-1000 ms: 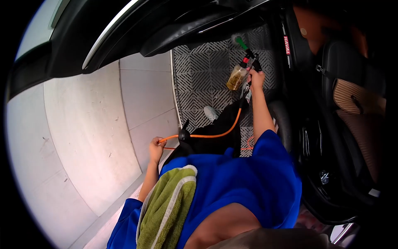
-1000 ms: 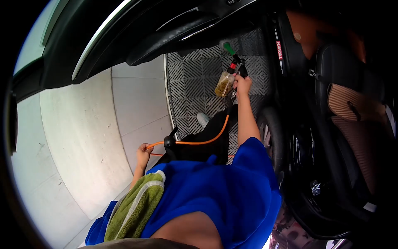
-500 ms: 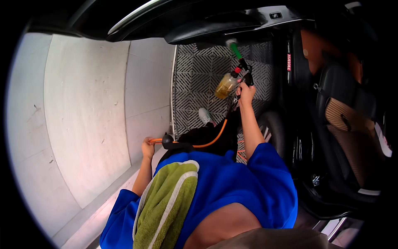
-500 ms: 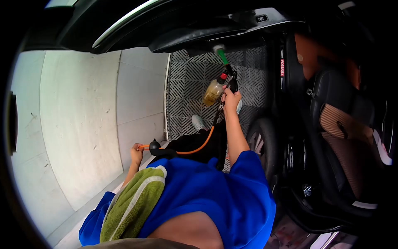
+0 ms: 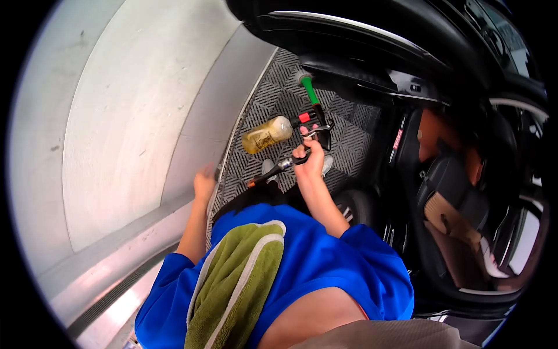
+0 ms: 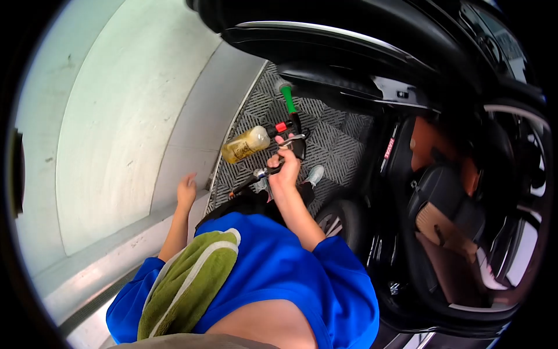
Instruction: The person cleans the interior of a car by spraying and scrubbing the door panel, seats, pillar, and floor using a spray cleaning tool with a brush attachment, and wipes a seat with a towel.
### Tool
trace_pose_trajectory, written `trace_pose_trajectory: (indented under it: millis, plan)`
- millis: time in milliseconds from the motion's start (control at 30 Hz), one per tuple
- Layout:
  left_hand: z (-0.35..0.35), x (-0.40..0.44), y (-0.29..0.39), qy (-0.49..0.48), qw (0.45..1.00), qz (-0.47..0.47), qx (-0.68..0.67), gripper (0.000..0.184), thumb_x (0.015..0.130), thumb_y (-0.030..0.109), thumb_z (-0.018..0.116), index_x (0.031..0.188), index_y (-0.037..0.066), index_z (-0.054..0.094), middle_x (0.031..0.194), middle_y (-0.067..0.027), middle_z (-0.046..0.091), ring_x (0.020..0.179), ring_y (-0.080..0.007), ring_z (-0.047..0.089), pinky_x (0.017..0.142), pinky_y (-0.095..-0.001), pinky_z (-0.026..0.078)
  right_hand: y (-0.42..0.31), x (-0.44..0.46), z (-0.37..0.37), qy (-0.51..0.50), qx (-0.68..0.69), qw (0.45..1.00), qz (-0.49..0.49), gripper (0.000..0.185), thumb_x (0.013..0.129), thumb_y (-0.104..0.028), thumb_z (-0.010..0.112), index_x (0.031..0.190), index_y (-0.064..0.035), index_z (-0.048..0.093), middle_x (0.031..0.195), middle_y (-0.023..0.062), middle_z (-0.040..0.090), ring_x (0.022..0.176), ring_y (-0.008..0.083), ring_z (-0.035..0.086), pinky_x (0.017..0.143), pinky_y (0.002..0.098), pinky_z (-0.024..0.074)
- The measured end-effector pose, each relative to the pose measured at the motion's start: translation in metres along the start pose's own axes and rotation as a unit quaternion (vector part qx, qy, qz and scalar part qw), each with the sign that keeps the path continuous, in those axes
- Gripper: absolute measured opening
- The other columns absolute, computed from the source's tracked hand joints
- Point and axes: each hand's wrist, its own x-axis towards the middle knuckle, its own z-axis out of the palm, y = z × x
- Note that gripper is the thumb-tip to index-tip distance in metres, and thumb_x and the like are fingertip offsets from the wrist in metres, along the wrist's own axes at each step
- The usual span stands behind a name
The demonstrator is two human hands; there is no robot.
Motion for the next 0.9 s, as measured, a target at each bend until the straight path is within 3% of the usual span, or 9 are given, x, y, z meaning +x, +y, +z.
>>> trace_pose_trajectory:
  millis: [133,333,467,533,567,733,800,833,900]
  plan:
    - [-0.015,-0.004,0.144,0.004,0.97,0.128,-0.207,0.026,0.085,0.006,0.055,0.111,0.004,0.059,0.104,-0.0126,0.061,0.101,-0.0263,0.057,0.089,-0.033,0.043,0.037,-0.045,0.046,-0.055,-0.19,0.978,-0.062,0.05,0.083,-0.001,0.055,0.129,-0.0078,0.036,0.099,0.006,0.054,0.053,0.0123,0.048,0.048,0.0285,0.042]
    - [-0.012,-0.012,0.193,-0.128,0.864,0.173,-0.456,0.063,0.081,0.01,0.063,0.137,0.005,0.035,0.131,-0.0171,0.042,0.121,-0.0287,0.044,0.101,-0.0382,0.036,0.059,-0.083,0.062,-0.155,-0.308,0.937,-0.065,0.063,0.087,-0.003,0.055,0.14,-0.0057,0.021,0.116,0.0076,0.047,0.105,0.016,0.049,0.091,0.0281,0.04]
    - [-0.019,0.018,0.186,-0.054,0.916,0.291,-0.272,0.059,0.084,0.009,0.058,0.139,0.009,0.036,0.125,-0.0153,0.049,0.107,-0.0264,0.056,0.094,-0.0345,0.042,0.021,-0.065,0.057,-0.316,-0.622,0.699,-0.157,0.058,0.089,-0.005,0.052,0.141,0.0023,0.026,0.13,0.0124,0.048,0.111,0.0181,0.051,0.095,0.0283,0.0394]
    - [-0.032,0.022,0.205,-0.232,0.874,0.134,-0.405,0.056,0.087,0.009,0.055,0.14,0.013,0.035,0.108,-0.0118,0.058,0.078,-0.0193,0.064,0.077,-0.0319,0.051,-0.003,-0.069,0.075,-0.278,-0.581,0.753,-0.132,0.052,0.09,-0.004,0.049,0.139,0.0013,0.031,0.134,0.0143,0.046,0.115,0.0194,0.05,0.098,0.0287,0.0376]
    - [-0.023,0.028,0.208,-0.193,0.885,0.144,-0.398,0.054,0.089,0.009,0.053,0.14,0.016,0.035,0.092,-0.0071,0.061,0.054,-0.0121,0.059,0.059,-0.0289,0.051,-0.014,-0.069,0.08,-0.26,-0.558,0.778,-0.124,0.05,0.091,-0.003,0.048,0.138,0.0008,0.033,0.135,0.0151,0.045,0.117,0.0201,0.049,0.099,0.029,0.0369]
    - [0.0,0.058,0.212,-0.129,0.9,0.095,-0.406,0.047,0.088,0.017,0.057,0.133,0.01,0.044,0.081,-0.0062,0.062,0.056,-0.0127,0.058,0.059,-0.0263,0.049,-0.032,-0.058,0.061,-0.187,-0.525,0.821,-0.13,0.041,0.094,-0.009,0.045,0.134,-0.0013,0.039,0.131,0.0142,0.049,0.113,0.0216,0.054,0.094,0.0311,0.0427]
    - [0.014,0.062,0.22,0.067,0.893,0.211,-0.391,0.042,0.088,0.019,0.058,0.128,0.006,0.049,0.084,-0.0092,0.065,0.066,-0.0151,0.061,0.066,-0.0284,0.05,-0.029,-0.062,0.051,-0.166,-0.495,0.848,-0.093,0.042,0.093,-0.005,0.047,0.133,-0.0009,0.04,0.128,0.0134,0.052,0.109,0.0184,0.055,0.092,0.0275,0.0417]
    - [0.012,0.055,0.224,0.041,0.894,0.154,-0.418,0.038,0.087,0.016,0.061,0.121,0.001,0.052,0.095,-0.0113,0.067,0.088,-0.0157,0.063,0.082,-0.0287,0.047,-0.026,-0.063,0.046,-0.164,-0.494,0.849,-0.084,0.041,0.093,-0.006,0.047,0.133,-0.0008,0.04,0.126,0.0129,0.053,0.106,0.0177,0.056,0.089,0.0271,0.0427]
    - [0.012,0.051,0.226,0.017,0.909,0.131,-0.394,0.039,0.086,0.015,0.062,0.122,0.002,0.052,0.095,-0.0117,0.067,0.088,-0.0147,0.063,0.081,-0.0281,0.047,-0.02,-0.066,0.033,-0.16,-0.505,0.846,-0.057,0.041,0.093,-0.006,0.047,0.133,-0.0008,0.04,0.126,0.0124,0.054,0.104,0.0167,0.057,0.086,0.0258,0.0432]
